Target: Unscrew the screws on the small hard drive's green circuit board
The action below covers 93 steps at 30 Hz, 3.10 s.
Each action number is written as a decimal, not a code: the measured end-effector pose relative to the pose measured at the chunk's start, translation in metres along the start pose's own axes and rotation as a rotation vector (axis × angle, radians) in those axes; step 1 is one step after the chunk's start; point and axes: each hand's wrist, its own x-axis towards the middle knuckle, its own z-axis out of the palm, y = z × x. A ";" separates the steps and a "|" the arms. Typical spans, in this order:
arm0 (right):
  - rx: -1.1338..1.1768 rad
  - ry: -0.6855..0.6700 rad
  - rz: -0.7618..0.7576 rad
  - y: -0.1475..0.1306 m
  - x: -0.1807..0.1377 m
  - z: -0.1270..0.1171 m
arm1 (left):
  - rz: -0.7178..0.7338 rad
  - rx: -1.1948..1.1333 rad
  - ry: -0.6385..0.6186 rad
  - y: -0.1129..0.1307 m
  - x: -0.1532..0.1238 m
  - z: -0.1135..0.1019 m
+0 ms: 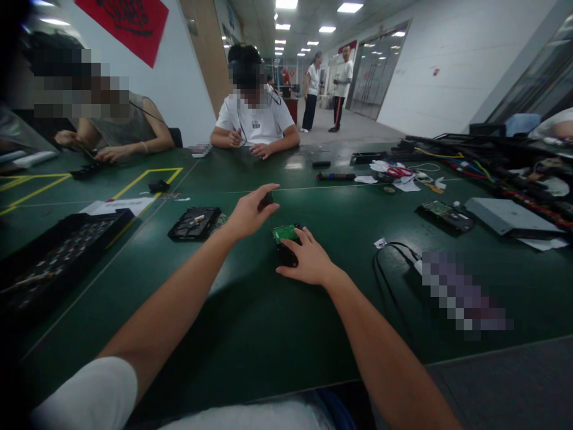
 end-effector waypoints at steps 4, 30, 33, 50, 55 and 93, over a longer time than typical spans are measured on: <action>0.001 0.006 -0.006 0.001 0.000 0.000 | -0.025 -0.057 -0.057 -0.002 -0.002 -0.002; -0.021 -0.006 0.008 -0.001 -0.001 -0.001 | -0.023 -0.181 -0.102 -0.008 0.001 0.004; -0.025 -0.005 0.005 -0.001 -0.001 -0.002 | -0.014 -0.034 -0.049 -0.004 0.001 0.003; -0.006 -0.011 0.006 0.002 0.000 0.000 | -0.026 0.007 -0.084 -0.003 0.000 0.001; -0.002 -0.009 0.011 0.001 0.000 0.000 | -0.003 -0.174 -0.156 -0.004 0.000 0.000; -0.013 -0.014 0.009 0.002 0.000 0.000 | -0.062 0.136 -0.067 -0.005 0.000 0.000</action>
